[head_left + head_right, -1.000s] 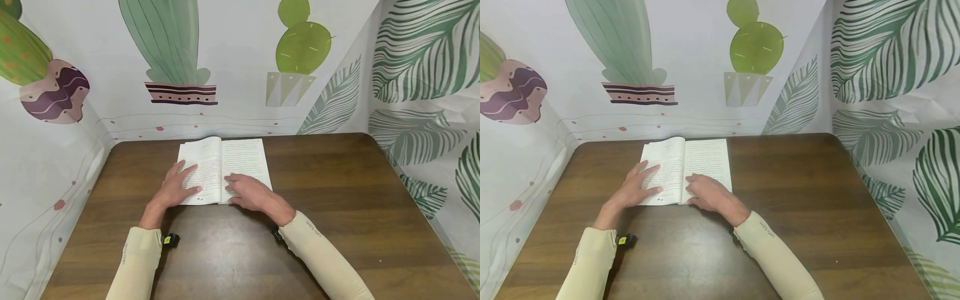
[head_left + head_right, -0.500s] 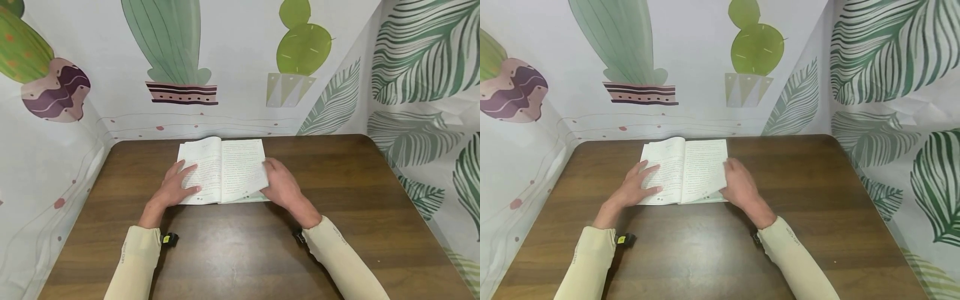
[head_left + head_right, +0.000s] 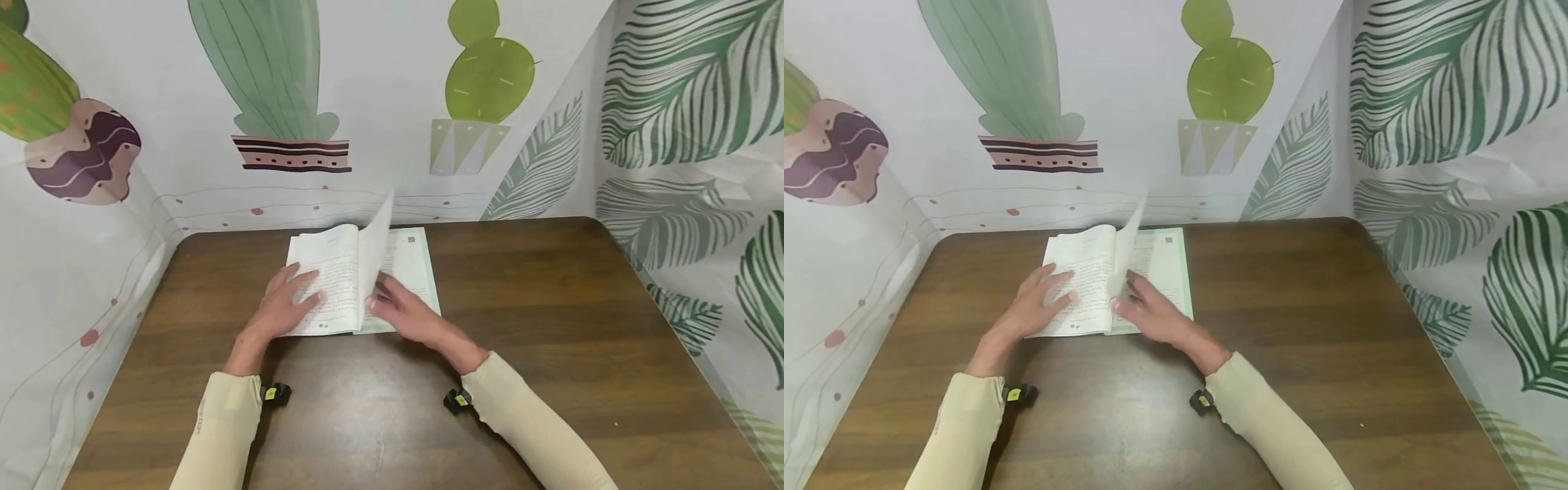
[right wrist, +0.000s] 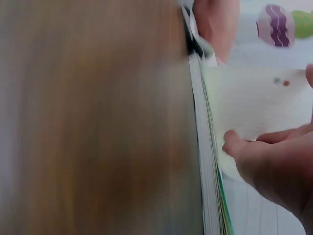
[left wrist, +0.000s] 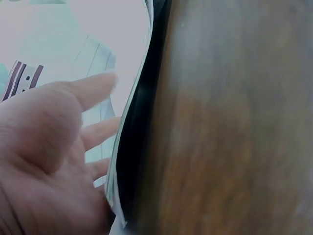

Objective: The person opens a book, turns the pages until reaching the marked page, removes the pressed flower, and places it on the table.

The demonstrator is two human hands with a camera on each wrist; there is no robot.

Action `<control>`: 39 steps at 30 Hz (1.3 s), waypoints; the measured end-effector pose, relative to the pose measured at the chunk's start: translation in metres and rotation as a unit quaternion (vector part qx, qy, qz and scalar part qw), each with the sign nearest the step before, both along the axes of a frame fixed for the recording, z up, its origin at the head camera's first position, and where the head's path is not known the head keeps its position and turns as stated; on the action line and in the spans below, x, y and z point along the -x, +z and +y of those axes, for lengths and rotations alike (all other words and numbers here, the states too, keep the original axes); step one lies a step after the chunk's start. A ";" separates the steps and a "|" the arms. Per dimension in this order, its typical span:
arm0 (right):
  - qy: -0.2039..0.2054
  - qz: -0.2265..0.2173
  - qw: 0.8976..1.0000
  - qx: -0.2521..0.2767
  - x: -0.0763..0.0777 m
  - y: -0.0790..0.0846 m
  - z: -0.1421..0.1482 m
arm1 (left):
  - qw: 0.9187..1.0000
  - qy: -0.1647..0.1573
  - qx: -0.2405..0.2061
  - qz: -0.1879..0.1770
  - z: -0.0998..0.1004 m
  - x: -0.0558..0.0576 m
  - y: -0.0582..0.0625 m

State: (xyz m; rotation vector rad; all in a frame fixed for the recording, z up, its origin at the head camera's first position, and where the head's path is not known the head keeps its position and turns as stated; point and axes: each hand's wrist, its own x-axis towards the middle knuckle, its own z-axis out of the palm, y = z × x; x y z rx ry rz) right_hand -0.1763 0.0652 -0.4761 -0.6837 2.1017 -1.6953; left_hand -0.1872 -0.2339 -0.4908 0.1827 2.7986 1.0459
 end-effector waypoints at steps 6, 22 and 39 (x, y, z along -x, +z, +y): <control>0.055 0.063 0.990 -0.113 -0.006 0.001 -0.023 | 0.977 0.097 -0.176 -0.073 -0.003 0.004 0.009; 0.087 0.181 0.944 -0.263 -0.004 0.006 -0.047 | 1.000 0.016 0.004 0.000 -0.002 0.006 0.001; 0.072 0.269 0.877 -0.392 0.005 0.017 -0.020 | 0.999 -0.010 0.044 -0.016 0.002 -0.001 0.003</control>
